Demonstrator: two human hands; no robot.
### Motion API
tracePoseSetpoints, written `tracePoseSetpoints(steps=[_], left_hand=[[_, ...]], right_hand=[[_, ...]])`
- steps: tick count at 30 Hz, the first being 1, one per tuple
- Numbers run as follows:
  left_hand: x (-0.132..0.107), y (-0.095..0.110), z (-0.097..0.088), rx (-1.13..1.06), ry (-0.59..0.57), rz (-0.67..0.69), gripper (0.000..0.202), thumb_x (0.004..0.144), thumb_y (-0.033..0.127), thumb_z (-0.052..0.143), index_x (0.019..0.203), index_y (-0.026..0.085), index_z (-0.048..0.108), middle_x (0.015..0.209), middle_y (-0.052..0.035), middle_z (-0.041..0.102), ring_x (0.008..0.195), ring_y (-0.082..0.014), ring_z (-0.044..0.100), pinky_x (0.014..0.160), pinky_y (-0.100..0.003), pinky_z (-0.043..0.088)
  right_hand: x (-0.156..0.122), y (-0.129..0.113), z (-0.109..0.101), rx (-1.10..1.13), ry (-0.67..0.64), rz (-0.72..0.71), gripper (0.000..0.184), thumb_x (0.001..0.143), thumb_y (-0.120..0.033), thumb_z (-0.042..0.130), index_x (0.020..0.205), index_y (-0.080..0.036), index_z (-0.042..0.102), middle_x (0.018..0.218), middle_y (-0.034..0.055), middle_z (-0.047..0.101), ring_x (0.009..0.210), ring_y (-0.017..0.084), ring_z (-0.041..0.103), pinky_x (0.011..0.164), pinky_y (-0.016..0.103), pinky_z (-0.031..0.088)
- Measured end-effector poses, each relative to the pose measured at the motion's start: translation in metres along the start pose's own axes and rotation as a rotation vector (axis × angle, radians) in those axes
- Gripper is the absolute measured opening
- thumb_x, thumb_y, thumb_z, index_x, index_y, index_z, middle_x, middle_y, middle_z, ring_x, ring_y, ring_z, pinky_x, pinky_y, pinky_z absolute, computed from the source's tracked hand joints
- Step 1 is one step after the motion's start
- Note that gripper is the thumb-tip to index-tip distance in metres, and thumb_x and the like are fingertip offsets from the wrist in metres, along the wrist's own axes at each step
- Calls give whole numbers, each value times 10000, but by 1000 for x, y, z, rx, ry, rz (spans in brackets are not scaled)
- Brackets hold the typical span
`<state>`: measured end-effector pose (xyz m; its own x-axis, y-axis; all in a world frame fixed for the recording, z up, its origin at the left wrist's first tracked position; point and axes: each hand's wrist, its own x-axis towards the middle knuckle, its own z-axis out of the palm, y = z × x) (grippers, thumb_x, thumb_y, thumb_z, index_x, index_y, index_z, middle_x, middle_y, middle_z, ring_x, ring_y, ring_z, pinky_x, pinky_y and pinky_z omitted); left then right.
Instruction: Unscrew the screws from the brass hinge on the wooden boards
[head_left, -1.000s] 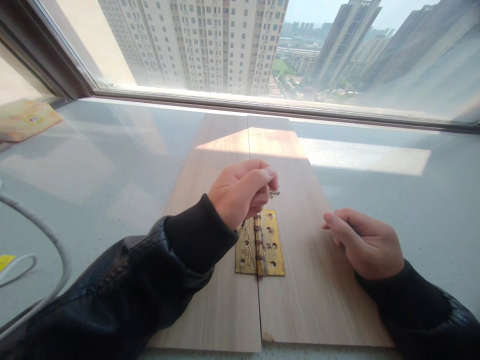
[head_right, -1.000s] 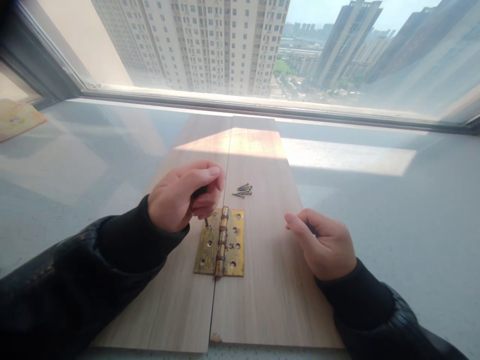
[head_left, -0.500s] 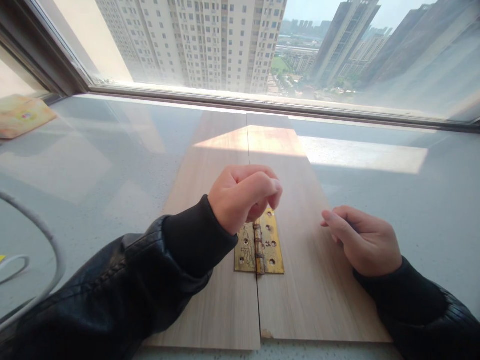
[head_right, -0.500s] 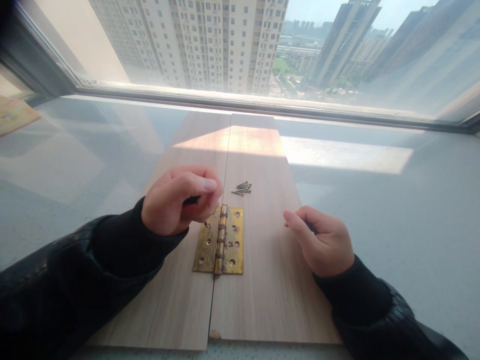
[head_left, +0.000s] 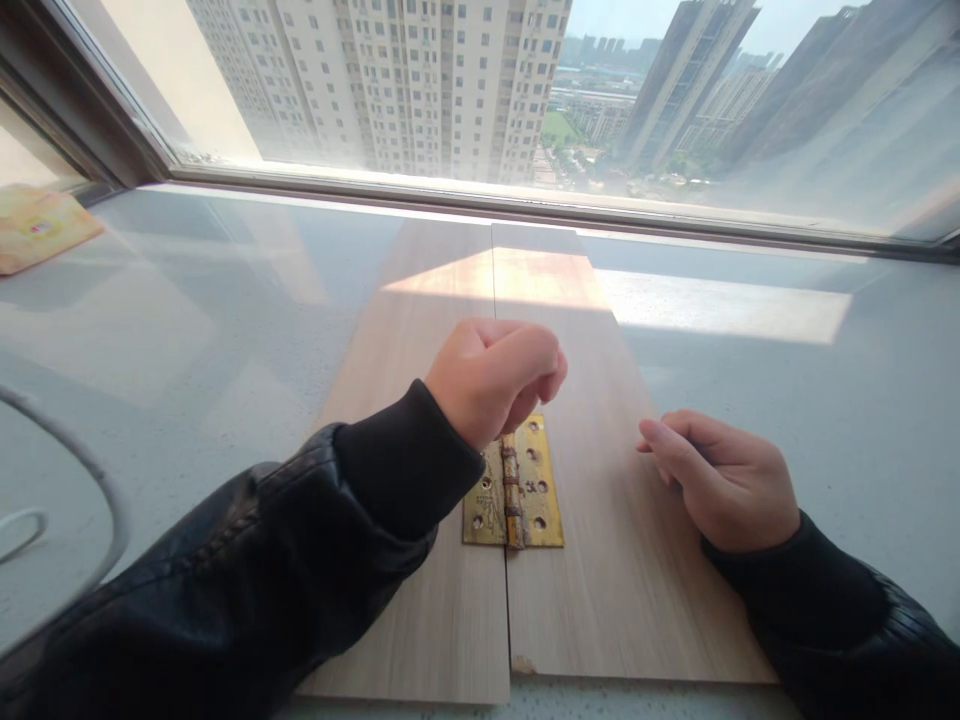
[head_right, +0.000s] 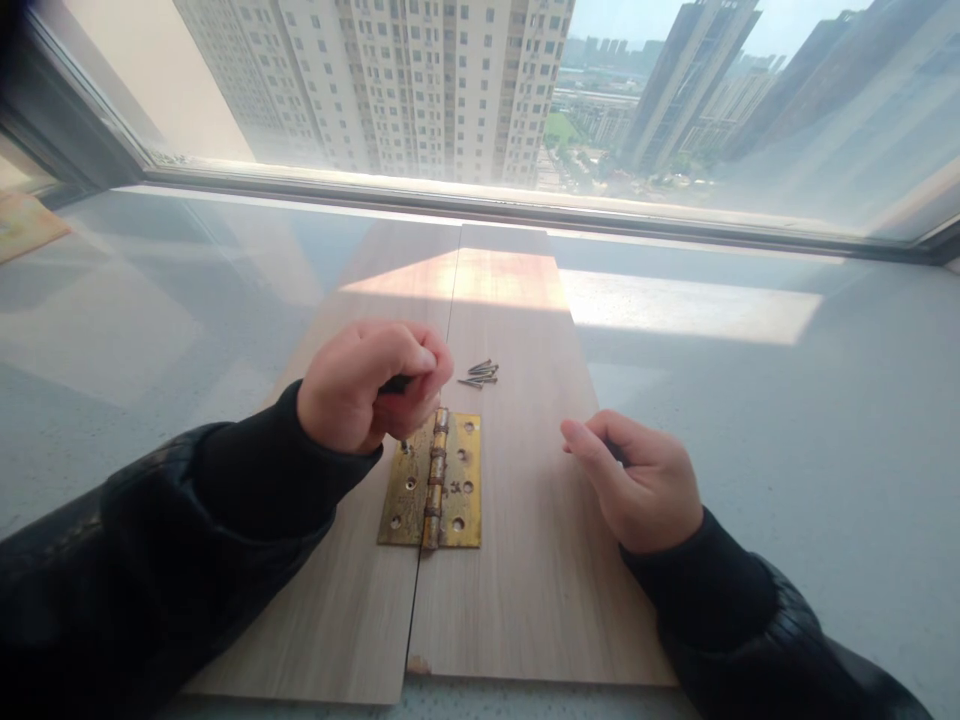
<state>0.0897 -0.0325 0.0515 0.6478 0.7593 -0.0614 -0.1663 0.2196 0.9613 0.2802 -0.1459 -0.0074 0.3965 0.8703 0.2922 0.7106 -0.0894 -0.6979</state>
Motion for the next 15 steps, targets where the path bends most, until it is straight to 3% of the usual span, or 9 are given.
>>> tracePoseSetpoints(steps=[1, 3, 6, 8, 11, 13, 15], left_hand=[[2, 1, -2, -14, -46, -35, 250, 684, 184, 431, 435, 168, 450, 336, 63, 227, 306, -33, 208, 352, -182, 143], [0, 0, -2, -14, 8, -22, 170, 680, 158, 433, 525, 167, 502, 363, 69, 255, 327, -36, 210, 360, -181, 160], [-15, -4, 3, 103, 337, 174, 87, 705, 135, 502, 693, 169, 582, 494, 29, 460, 470, -81, 440, 432, -200, 325], [-25, -8, 7, 133, 434, 222, 98, 753, 158, 514, 752, 166, 612, 592, 3, 540, 579, -100, 520, 517, -214, 400], [-29, -13, 5, -25, 372, 199, 168, 784, 177, 461, 668, 166, 582, 462, 39, 373, 454, -81, 388, 440, -212, 316], [-24, -14, -3, -199, 334, 187, 159, 733, 158, 441, 593, 175, 515, 414, 69, 246, 376, -58, 251, 389, -196, 200], [-16, -14, -13, -312, 244, 151, 126, 657, 141, 424, 550, 178, 479, 383, 76, 213, 341, -46, 183, 369, -182, 151]], right_hand=[[0, 0, 0, 0, 1, -2, 369, 834, -445, 560, 540, -222, 564, 437, -42, 431, 431, 115, 408, 478, 281, 342], [-1, -1, 0, -3, 2, -5, 371, 832, -446, 561, 535, -225, 560, 442, -40, 439, 444, 120, 424, 492, 284, 349], [-2, -1, 1, -16, -1, -16, 371, 841, -448, 547, 542, -228, 560, 451, -35, 455, 455, 127, 447, 498, 288, 362], [-2, 1, 1, -58, 24, -41, 397, 853, -451, 528, 525, -227, 532, 445, -31, 454, 450, 132, 463, 484, 287, 371], [1, 7, 2, -166, 141, -90, 317, 837, -441, 551, 610, -220, 575, 557, 1, 566, 548, 167, 562, 550, 308, 452], [5, 12, 4, -237, 171, -135, 265, 794, -453, 590, 838, -199, 652, 863, 80, 683, 833, 254, 643, 770, 403, 507], [8, 19, 7, -297, 54, -163, 461, 788, -498, 574, 1104, -165, 623, 1231, 164, 605, 1156, 340, 550, 980, 522, 423]])
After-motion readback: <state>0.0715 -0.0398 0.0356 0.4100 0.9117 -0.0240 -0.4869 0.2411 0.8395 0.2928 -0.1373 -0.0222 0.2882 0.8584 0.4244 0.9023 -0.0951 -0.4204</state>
